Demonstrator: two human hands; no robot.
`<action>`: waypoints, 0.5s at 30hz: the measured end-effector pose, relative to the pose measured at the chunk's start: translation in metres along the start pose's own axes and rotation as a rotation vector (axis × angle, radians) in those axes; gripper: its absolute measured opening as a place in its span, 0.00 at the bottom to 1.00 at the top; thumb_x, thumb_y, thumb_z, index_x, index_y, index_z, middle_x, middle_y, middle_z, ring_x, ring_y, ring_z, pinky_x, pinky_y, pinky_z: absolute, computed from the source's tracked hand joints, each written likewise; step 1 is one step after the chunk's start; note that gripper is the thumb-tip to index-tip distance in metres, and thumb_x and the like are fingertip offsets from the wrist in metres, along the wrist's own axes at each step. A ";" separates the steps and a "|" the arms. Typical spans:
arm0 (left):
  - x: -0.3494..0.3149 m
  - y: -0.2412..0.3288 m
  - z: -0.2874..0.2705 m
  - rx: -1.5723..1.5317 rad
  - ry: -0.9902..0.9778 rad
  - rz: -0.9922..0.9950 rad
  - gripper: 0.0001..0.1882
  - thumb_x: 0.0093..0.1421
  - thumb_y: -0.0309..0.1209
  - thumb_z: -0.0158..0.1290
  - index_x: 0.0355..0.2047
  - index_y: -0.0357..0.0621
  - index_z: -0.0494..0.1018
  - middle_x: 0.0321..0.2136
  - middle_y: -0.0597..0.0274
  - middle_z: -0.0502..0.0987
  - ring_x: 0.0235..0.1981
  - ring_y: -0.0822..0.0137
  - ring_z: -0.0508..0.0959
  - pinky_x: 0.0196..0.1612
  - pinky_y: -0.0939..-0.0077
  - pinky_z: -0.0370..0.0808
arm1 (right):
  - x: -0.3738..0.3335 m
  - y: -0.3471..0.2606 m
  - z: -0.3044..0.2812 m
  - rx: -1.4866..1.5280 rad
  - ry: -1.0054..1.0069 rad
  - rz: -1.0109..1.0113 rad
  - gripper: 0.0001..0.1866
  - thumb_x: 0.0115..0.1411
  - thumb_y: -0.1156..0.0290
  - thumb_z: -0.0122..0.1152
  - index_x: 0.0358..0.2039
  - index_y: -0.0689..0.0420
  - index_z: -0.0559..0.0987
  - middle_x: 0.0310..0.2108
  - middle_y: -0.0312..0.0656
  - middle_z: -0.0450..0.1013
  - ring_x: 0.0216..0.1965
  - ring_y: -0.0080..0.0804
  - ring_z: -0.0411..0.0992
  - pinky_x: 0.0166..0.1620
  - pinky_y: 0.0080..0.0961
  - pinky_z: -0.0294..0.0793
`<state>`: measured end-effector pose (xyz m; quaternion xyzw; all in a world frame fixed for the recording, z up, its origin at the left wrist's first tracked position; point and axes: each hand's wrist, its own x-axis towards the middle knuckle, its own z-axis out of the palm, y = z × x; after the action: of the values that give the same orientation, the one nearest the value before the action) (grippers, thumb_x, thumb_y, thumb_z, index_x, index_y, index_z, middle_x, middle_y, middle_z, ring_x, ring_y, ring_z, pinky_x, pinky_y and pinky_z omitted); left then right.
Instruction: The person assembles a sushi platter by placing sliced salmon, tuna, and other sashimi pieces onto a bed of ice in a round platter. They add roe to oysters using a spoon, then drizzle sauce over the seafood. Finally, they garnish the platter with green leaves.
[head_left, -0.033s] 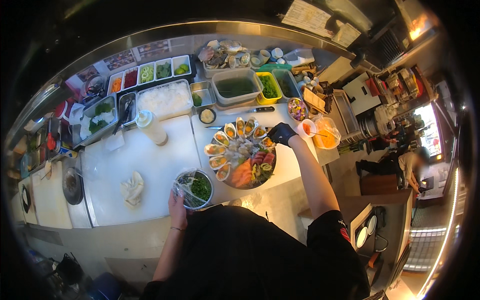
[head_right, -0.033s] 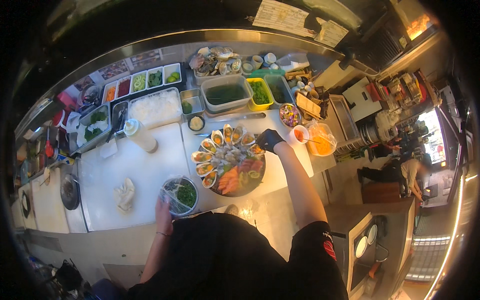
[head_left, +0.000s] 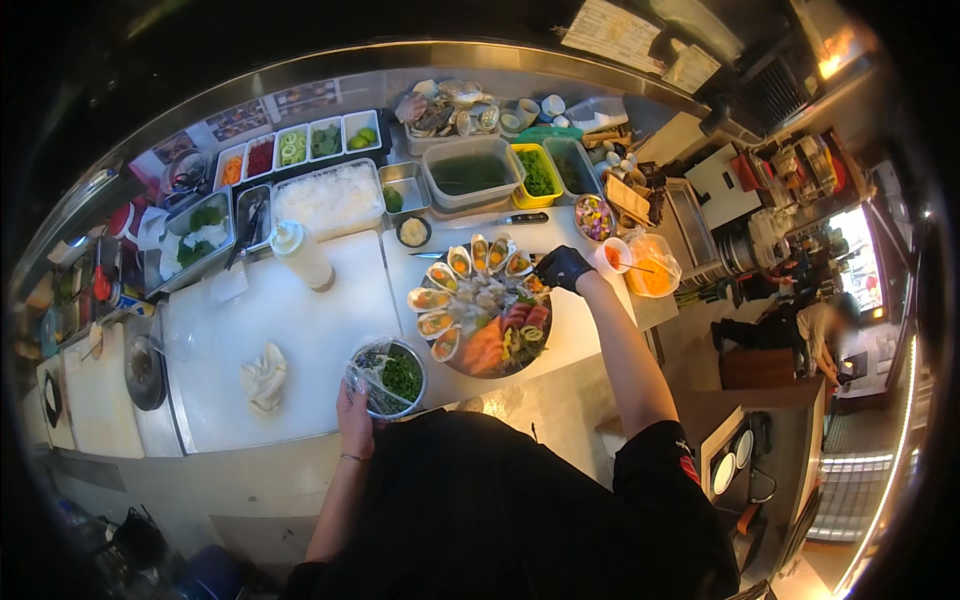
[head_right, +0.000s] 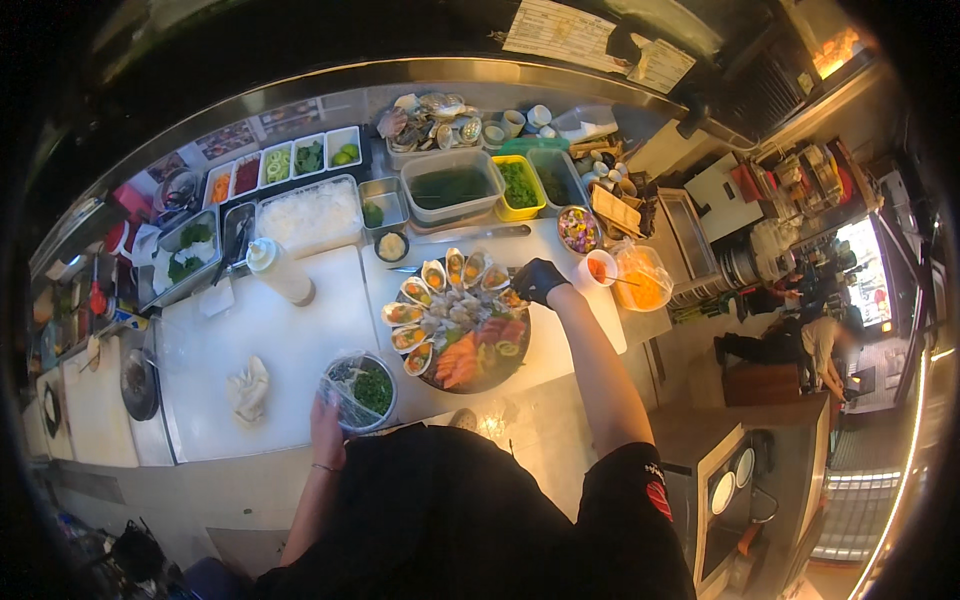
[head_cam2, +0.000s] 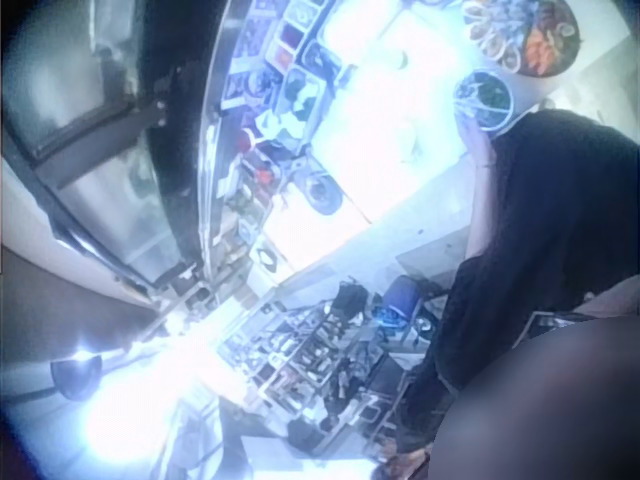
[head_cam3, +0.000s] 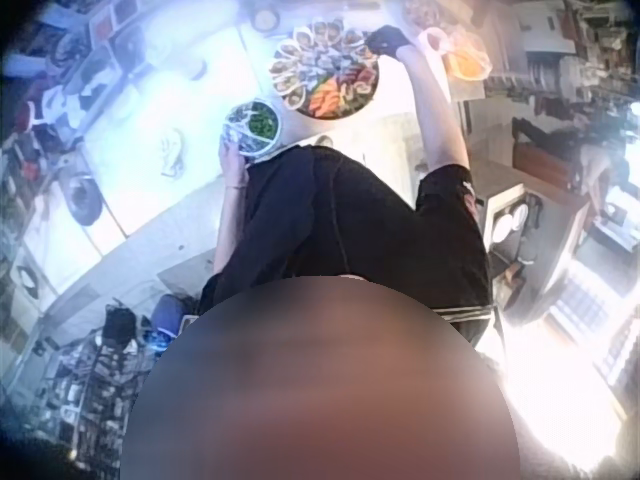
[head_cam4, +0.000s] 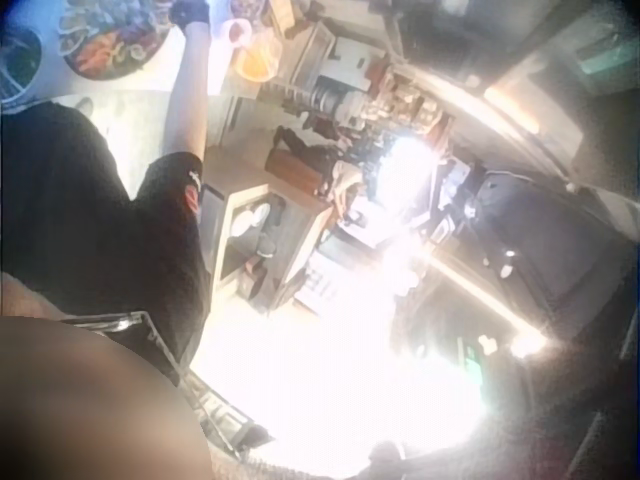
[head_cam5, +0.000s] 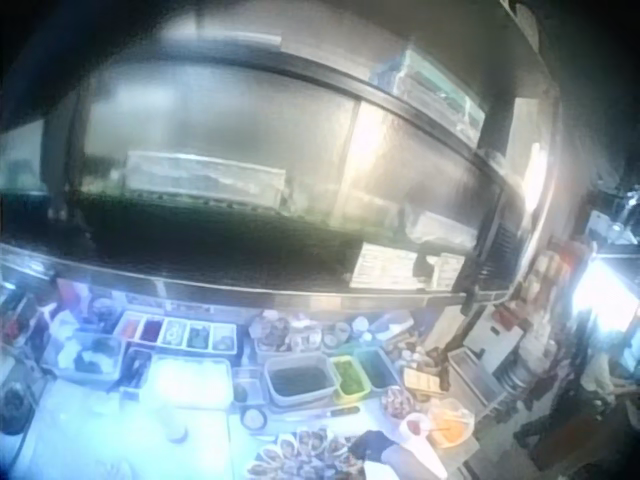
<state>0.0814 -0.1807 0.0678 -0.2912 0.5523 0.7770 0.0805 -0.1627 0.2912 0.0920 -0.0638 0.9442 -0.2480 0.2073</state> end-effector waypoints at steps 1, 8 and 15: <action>0.001 0.000 0.000 0.015 0.004 -0.027 0.15 0.79 0.38 0.50 0.60 0.47 0.73 0.32 0.69 0.80 0.18 0.79 0.76 0.13 0.83 0.68 | -0.001 0.000 0.003 0.110 -0.023 0.169 0.06 0.46 0.74 0.76 0.26 0.51 0.89 0.33 0.44 0.85 0.37 0.43 0.84 0.41 0.36 0.83; 0.010 0.013 0.018 0.052 -0.030 0.011 0.17 0.79 0.37 0.50 0.63 0.47 0.71 0.32 0.70 0.79 0.18 0.80 0.75 0.13 0.83 0.68 | 0.005 -0.009 0.010 -0.386 0.169 -0.031 0.05 0.58 0.67 0.67 0.32 0.49 0.88 0.35 0.45 0.85 0.39 0.48 0.84 0.45 0.42 0.84; 0.011 0.018 0.025 0.045 -0.070 0.009 0.18 0.79 0.39 0.50 0.64 0.48 0.72 0.32 0.70 0.80 0.18 0.80 0.74 0.13 0.83 0.67 | 0.000 -0.006 0.005 -0.316 0.140 -0.051 0.11 0.65 0.62 0.60 0.34 0.48 0.90 0.38 0.48 0.85 0.40 0.52 0.84 0.47 0.45 0.84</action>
<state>0.0555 -0.1672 0.0823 -0.2595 0.5677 0.7745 0.1027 -0.1604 0.2833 0.0908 -0.1020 0.9816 -0.1053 0.1220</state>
